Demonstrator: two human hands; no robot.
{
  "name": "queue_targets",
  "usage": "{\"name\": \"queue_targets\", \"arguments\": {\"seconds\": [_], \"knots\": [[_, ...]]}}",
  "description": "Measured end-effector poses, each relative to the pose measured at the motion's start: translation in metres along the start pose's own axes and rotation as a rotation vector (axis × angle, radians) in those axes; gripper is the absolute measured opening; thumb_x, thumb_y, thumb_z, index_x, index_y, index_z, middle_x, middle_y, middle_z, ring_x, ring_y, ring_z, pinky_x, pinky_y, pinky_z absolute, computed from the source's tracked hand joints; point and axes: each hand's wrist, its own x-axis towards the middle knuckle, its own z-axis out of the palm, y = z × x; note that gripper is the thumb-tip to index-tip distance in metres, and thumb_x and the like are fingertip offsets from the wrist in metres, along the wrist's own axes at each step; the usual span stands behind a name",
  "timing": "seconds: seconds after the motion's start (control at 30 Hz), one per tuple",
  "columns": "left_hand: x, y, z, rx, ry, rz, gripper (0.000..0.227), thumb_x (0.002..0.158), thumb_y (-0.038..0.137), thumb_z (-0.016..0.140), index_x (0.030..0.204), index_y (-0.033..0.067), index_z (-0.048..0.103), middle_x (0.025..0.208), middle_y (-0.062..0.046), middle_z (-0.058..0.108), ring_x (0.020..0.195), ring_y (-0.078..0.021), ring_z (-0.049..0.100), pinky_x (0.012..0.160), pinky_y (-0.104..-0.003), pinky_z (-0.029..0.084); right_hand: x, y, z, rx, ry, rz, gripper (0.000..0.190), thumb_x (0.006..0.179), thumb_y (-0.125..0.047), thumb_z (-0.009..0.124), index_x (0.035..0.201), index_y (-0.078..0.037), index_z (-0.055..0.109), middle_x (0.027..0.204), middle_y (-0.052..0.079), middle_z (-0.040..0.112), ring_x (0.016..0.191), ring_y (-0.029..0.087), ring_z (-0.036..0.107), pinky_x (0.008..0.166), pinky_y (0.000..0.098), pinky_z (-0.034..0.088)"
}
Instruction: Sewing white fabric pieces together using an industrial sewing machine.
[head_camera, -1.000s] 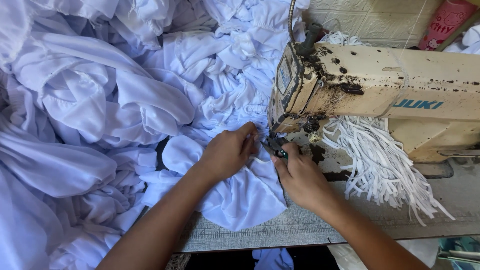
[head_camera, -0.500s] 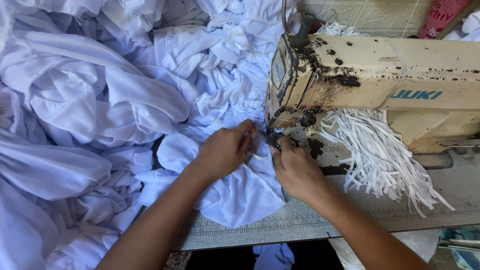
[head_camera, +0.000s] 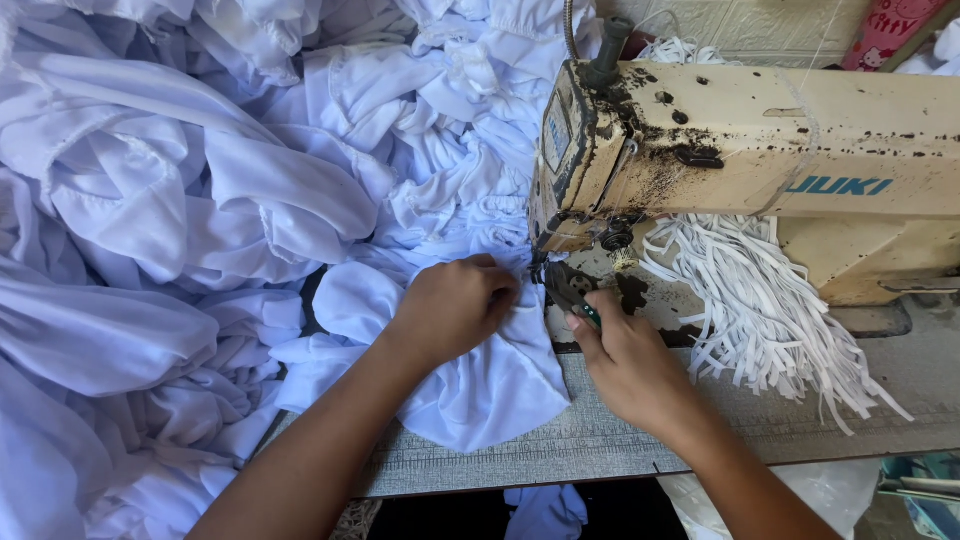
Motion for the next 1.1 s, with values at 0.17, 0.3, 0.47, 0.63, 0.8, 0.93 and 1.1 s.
{"name": "queue_targets", "arguments": {"seconds": [0.17,0.3,0.47,0.63,0.8,0.93,1.1], "knots": [[0.003,-0.012,0.009,0.013,0.076,0.007,0.02,0.092,0.018,0.064,0.105,0.0139,0.078,0.088,-0.012,0.076,0.078,-0.0362,0.076,0.069,-0.045,0.062,0.003,0.004,0.004,-0.007,-0.027,-0.025,0.041,0.104,-0.032,0.044,0.133,-0.004,0.052,0.096,0.024,0.076,0.084,0.036,0.079,0.061,0.0437,0.062],[0.003,-0.014,0.004,-0.16,0.064,-0.063,0.017,0.093,0.02,0.061,0.104,0.0123,0.072,0.087,-0.011,0.077,0.083,-0.0383,0.076,0.074,-0.048,0.062,0.005,0.002,0.005,-0.057,-0.059,-0.078,0.04,0.104,-0.032,0.043,0.134,-0.006,0.052,0.095,0.024,0.074,0.085,0.034,0.079,0.061,0.0419,0.063],[0.003,-0.017,0.001,-0.252,0.087,-0.097,0.012,0.094,0.02,0.062,0.101,0.0148,0.07,0.086,-0.009,0.079,0.083,-0.0369,0.077,0.074,-0.047,0.062,0.011,0.0,0.005,-0.094,-0.101,-0.126,0.044,0.104,-0.033,0.042,0.137,-0.005,0.049,0.106,0.025,0.074,0.091,0.038,0.079,0.064,0.045,0.065],[0.001,-0.013,-0.004,-0.311,0.096,-0.126,0.013,0.095,0.016,0.06,0.105,0.0129,0.069,0.084,-0.012,0.079,0.075,-0.0348,0.077,0.071,-0.044,0.06,0.028,-0.005,0.013,-0.087,-0.114,-0.18,0.046,0.106,-0.034,0.037,0.139,-0.003,0.046,0.093,0.025,0.074,0.083,0.038,0.078,0.059,0.0446,0.063],[0.0,-0.012,-0.004,-0.306,0.089,-0.115,0.014,0.096,0.015,0.059,0.105,0.0116,0.068,0.083,-0.013,0.079,0.073,-0.0338,0.077,0.069,-0.044,0.061,0.038,-0.002,0.018,-0.105,-0.109,-0.211,0.044,0.107,-0.031,0.035,0.136,-0.002,0.052,0.077,0.022,0.074,0.065,0.033,0.076,0.049,0.0398,0.057],[0.0,-0.011,-0.006,-0.301,0.073,-0.108,0.014,0.096,0.014,0.058,0.106,0.0113,0.067,0.083,-0.013,0.079,0.072,-0.0339,0.078,0.068,-0.043,0.061,0.032,-0.001,0.015,-0.082,-0.126,-0.16,0.042,0.107,-0.031,0.036,0.135,-0.005,0.053,0.072,0.019,0.073,0.057,0.03,0.072,0.045,0.0367,0.052],[-0.016,-0.003,-0.054,-0.542,-0.212,-0.017,0.009,0.086,0.014,0.067,0.09,0.0091,0.074,0.084,-0.01,0.08,0.063,-0.0226,0.069,0.058,-0.034,0.055,0.02,0.029,-0.01,-0.105,-0.004,-0.036,0.042,0.105,-0.031,0.046,0.139,-0.006,0.053,0.063,0.014,0.067,0.042,0.021,0.062,0.038,0.0282,0.047]]}}
